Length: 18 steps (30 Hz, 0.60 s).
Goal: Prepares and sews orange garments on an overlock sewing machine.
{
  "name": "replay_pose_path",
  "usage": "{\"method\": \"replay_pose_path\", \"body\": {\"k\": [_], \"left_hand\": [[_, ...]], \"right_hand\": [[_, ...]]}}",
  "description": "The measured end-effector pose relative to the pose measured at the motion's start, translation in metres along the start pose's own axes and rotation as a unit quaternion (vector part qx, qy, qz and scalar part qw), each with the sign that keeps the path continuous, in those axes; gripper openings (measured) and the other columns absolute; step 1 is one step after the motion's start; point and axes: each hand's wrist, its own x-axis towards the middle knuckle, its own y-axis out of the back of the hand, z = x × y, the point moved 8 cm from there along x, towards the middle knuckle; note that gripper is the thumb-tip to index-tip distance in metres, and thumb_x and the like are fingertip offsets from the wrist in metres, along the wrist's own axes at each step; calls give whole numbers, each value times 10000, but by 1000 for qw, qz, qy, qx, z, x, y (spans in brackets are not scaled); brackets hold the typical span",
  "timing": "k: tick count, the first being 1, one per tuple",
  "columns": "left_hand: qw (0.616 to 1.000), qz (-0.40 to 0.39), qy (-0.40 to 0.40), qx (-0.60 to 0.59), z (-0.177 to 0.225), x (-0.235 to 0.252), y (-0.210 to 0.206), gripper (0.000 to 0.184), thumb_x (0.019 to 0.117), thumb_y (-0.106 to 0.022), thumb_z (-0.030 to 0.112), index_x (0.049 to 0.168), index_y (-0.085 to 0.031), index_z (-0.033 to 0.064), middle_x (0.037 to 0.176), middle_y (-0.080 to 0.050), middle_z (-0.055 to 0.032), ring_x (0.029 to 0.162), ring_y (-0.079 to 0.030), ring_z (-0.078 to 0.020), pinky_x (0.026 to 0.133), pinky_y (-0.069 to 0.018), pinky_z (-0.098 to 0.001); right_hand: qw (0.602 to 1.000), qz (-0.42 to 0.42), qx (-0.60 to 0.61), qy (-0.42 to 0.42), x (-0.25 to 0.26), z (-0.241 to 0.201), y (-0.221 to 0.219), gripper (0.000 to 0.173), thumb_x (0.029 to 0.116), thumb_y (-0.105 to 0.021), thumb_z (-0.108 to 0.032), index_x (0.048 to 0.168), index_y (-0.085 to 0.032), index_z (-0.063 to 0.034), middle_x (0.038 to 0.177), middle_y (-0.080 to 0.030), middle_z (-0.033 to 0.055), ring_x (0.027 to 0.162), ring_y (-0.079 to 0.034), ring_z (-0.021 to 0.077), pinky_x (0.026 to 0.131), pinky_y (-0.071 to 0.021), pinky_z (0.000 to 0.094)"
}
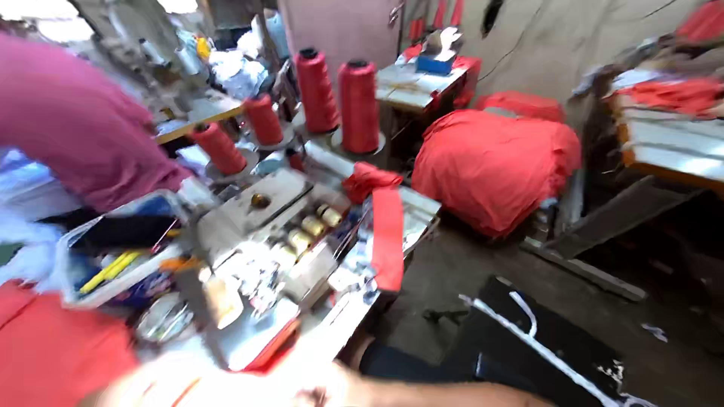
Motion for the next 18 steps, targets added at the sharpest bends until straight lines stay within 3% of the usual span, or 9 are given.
{"method": "replay_pose_path", "body": {"k": [3,5,7,10,14,18], "left_hand": [[981,-26,173,84,-10,52,-25,357,1039,-596,265,1109,-699,-69,1113,-672,-317,1118,-625,-494,968,-438,-682],[971,28,226,74,-18,64,-28,302,1003,-657,254,1040,-706,-42,1014,-684,-297,1017,-647,-490,885,-466,-687],[974,84,205,54,-18,71,-26,288,991,-671,227,1042,-685,-56,993,-675,-301,988,-647,-495,851,-469,-695],[979,104,171,48,-19,84,-23,294,1027,-618,203,1114,-678,-71,1083,-679,-306,1095,-640,-485,947,-457,-666],[969,138,200,40,-8,87,-19,260,1020,-598,144,1147,-635,-79,1114,-659,-317,1119,-626,-477,928,-455,-644],[957,144,244,65,-8,93,-24,268,1013,-616,184,1145,-649,-46,1114,-673,-296,1120,-638,-459,913,-466,-630]], "right_hand": [[998,48,-30,-28,8,18,4,187,945,-557,22,1009,-696,128,926,-697,179,879,-658,125,830,-536,256],[991,77,-55,-92,15,23,10,220,988,-546,-33,1040,-693,122,949,-689,169,863,-637,99,816,-522,234],[985,112,-58,-115,20,26,17,220,1001,-539,-69,1009,-679,101,862,-650,97,769,-580,38,736,-490,193],[981,156,-29,-109,28,28,25,171,987,-557,-79,996,-666,53,781,-611,-13,705,-548,-55,679,-469,127],[975,212,18,-66,33,30,34,82,954,-594,-49,953,-660,0,774,-634,-62,704,-584,-79,670,-495,105],[967,251,43,-18,31,31,39,70,926,-589,14,933,-649,-22,778,-652,-86,702,-600,-79,669,-515,110]]}}
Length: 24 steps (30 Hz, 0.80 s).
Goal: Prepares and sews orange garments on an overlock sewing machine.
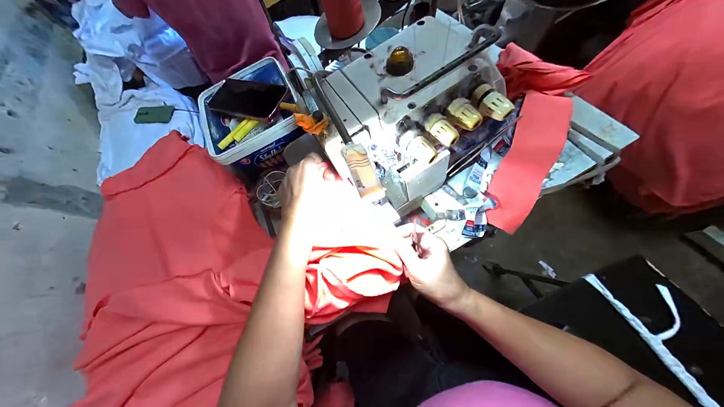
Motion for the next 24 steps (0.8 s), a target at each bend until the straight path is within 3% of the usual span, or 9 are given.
{"method": "replay_pose_path", "body": {"k": [5,8,11,14,16,18,21,22,24], "left_hand": [[996,69,-56,-22,5,-17,-1,306,1032,-559,210,1150,-619,-65,1063,-658,-319,1064,-636,-507,817,-485,-667],[999,39,13,14,8,-6,-5,354,1041,-546,234,1252,-617,-40,1181,-656,-306,1159,-624,-471,898,-474,-649],[996,73,-17,-47,-7,-2,-6,407,1009,-616,248,1283,-602,-52,1274,-625,-297,1230,-594,-448,1003,-452,-617],[977,35,-44,-204,-67,-19,-19,714,923,-731,217,1486,-369,-32,1244,-601,-281,1134,-612,-388,963,-497,-562],[975,-101,-45,-191,-100,-55,-39,879,879,-709,228,1563,-213,-11,1210,-632,-246,1099,-649,-329,946,-531,-526],[981,-171,-48,-80,-106,-97,-40,825,847,-787,316,1492,-420,-46,1137,-681,-267,1067,-664,-417,931,-502,-622],[988,75,-105,85,-81,-147,21,601,774,-818,376,1149,-672,-71,950,-693,-318,883,-673,-552,785,-481,-730],[983,123,-84,109,-77,-153,34,650,760,-798,413,1151,-667,-90,1007,-676,-366,944,-649,-598,832,-441,-740],[988,72,9,135,-92,-144,26,854,732,-858,441,1361,-568,-58,1220,-570,-437,1152,-538,-650,956,-351,-776]], "right_hand": [[999,31,14,38,0,0,3,92,914,-588,35,918,-649,-34,785,-654,-98,716,-606,-80,681,-524,111],[997,40,6,61,2,1,3,102,914,-583,37,919,-653,-37,767,-645,-107,705,-599,-82,686,-524,114],[997,33,-12,66,0,7,2,72,926,-588,25,933,-639,-25,742,-619,-105,680,-577,-85,669,-512,111],[999,-26,-34,33,3,14,5,60,942,-598,-13,986,-634,5,754,-627,-76,678,-581,-76,666,-509,111],[995,-72,-65,-2,6,16,8,108,964,-609,-64,1001,-654,28,774,-629,-41,693,-574,-62,679,-497,118],[993,-92,-71,-22,6,13,11,91,971,-609,-71,976,-653,9,764,-618,-42,687,-566,-62,673,-489,120],[994,-90,-63,-10,3,5,12,71,977,-593,-68,937,-636,-27,739,-597,-75,671,-553,-76,660,-479,106],[994,-87,-69,-22,2,8,11,75,980,-592,-74,954,-634,-17,739,-597,-65,666,-556,-66,657,-482,116],[991,-87,-90,-38,-1,17,7,117,987,-590,-80,995,-637,27,759,-604,-14,680,-565,-25,672,-492,154]]}}
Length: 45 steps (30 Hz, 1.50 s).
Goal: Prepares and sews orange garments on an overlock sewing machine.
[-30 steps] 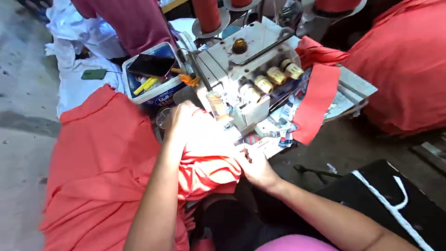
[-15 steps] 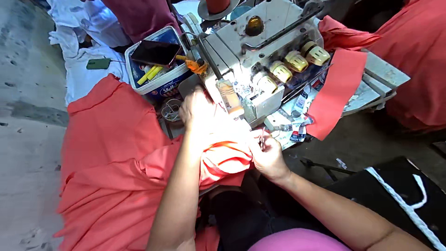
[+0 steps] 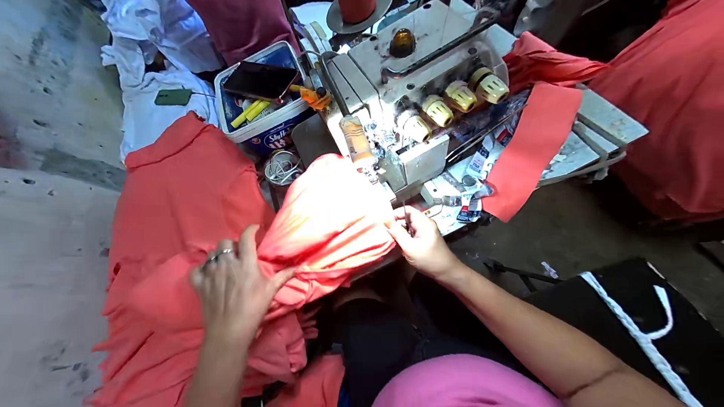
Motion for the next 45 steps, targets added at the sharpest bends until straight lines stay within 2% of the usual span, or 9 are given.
{"method": "replay_pose_path", "body": {"k": [4,9,19,24,29,34,38,42,45], "left_hand": [[996,22,-57,-66,19,13,-18,1042,715,-879,380,1529,-398,-58,1405,-451,-425,1244,-468,-643,966,-369,-769],[940,171,-186,-228,102,18,-19,274,957,-646,179,1133,-741,-9,1231,-685,-217,1181,-643,-368,1010,-494,-527],[917,145,-257,-269,126,40,-54,308,1014,-535,182,1169,-737,8,1276,-691,-172,1289,-598,-316,1135,-406,-493],[957,90,-153,-231,97,20,-79,468,1000,-561,445,1193,-729,53,1253,-683,-193,1251,-590,-401,1080,-380,-646],[977,66,-74,-189,67,-11,-112,1077,895,-586,599,1548,-208,-169,1624,-106,-403,1509,-110,-587,1206,-171,-660],[915,238,-128,-300,94,-51,-64,467,915,-634,151,1209,-591,-210,1285,-584,-404,1270,-574,-436,1106,-428,-403],[844,189,-251,-435,146,-47,-60,236,961,-578,42,1102,-678,-119,1125,-693,-254,1127,-667,-181,989,-517,-246],[844,132,-323,-408,180,-29,-60,259,962,-493,-32,1115,-691,-98,1124,-720,-226,1080,-701,-222,973,-533,-296],[852,27,-353,-385,193,-14,-66,319,968,-455,-25,1214,-654,-59,1153,-709,-187,1063,-695,-224,955,-542,-348]], "right_hand": [[999,10,-32,6,6,2,-6,173,999,-582,-100,1026,-646,58,792,-624,36,717,-576,6,708,-493,179],[999,18,-43,8,6,3,-4,173,993,-594,-112,1016,-651,50,778,-614,24,707,-567,-3,698,-487,173],[999,35,-8,24,-4,-2,1,119,990,-584,-91,969,-626,18,744,-572,-41,655,-523,-57,648,-457,116],[998,-24,51,-37,-11,1,2,101,983,-614,-84,1020,-622,9,732,-581,-47,606,-532,-33,590,-466,140],[999,-25,4,-44,-23,14,16,129,983,-615,-64,1031,-641,52,813,-624,26,724,-568,3,715,-489,181],[978,100,-152,100,-60,4,71,218,970,-598,-79,1094,-692,73,799,-692,109,691,-636,84,683,-542,228],[910,203,-329,147,-55,2,111,371,873,-746,-171,1150,-679,65,734,-673,116,595,-623,198,563,-533,367],[937,44,-341,63,-39,11,111,136,899,-675,-67,943,-729,50,772,-685,180,701,-676,336,648,-543,537],[945,-55,-316,67,-52,2,108,179,927,-615,-59,1024,-721,48,810,-704,184,752,-694,335,701,-552,528]]}}
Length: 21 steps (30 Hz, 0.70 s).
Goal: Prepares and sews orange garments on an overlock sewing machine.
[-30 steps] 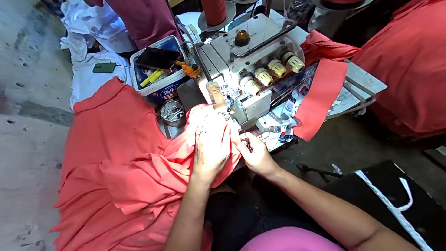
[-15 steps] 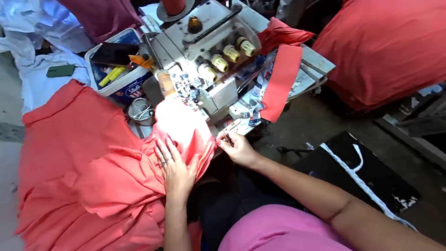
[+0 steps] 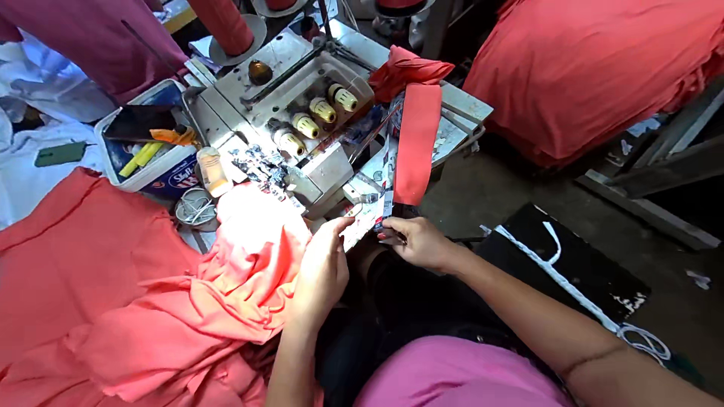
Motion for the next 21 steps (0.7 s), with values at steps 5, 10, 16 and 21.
{"method": "replay_pose_path", "body": {"k": [5,10,16,21], "left_hand": [[983,-114,101,-100,-20,19,-28,289,1022,-494,38,1259,-642,-33,1221,-700,-149,1091,-690,-176,965,-543,-359],[868,-156,312,-352,-32,19,-64,287,1096,-408,137,1217,-606,-31,1035,-669,-33,916,-652,-38,821,-554,-239],[955,-117,167,-218,-39,27,-69,381,948,-697,133,1282,-612,-28,1174,-644,-123,1007,-634,-125,891,-534,-299],[973,-108,200,-32,-40,32,-77,344,885,-810,211,1116,-710,-23,1042,-668,-188,913,-662,-296,847,-546,-473]], "right_hand": [[999,-42,19,-8,-10,-9,10,223,943,-618,-101,1083,-702,51,725,-642,131,654,-611,237,636,-513,415],[844,44,503,-181,-12,-3,3,158,987,-528,-6,917,-639,-96,565,-561,-122,476,-478,-61,475,-395,107],[896,74,410,-154,13,7,36,136,1010,-545,-49,961,-664,-90,568,-525,-116,461,-447,-45,446,-384,125],[917,173,305,-191,70,50,82,227,1062,-517,-111,1228,-599,20,715,-636,-38,493,-475,-8,460,-386,169]]}}
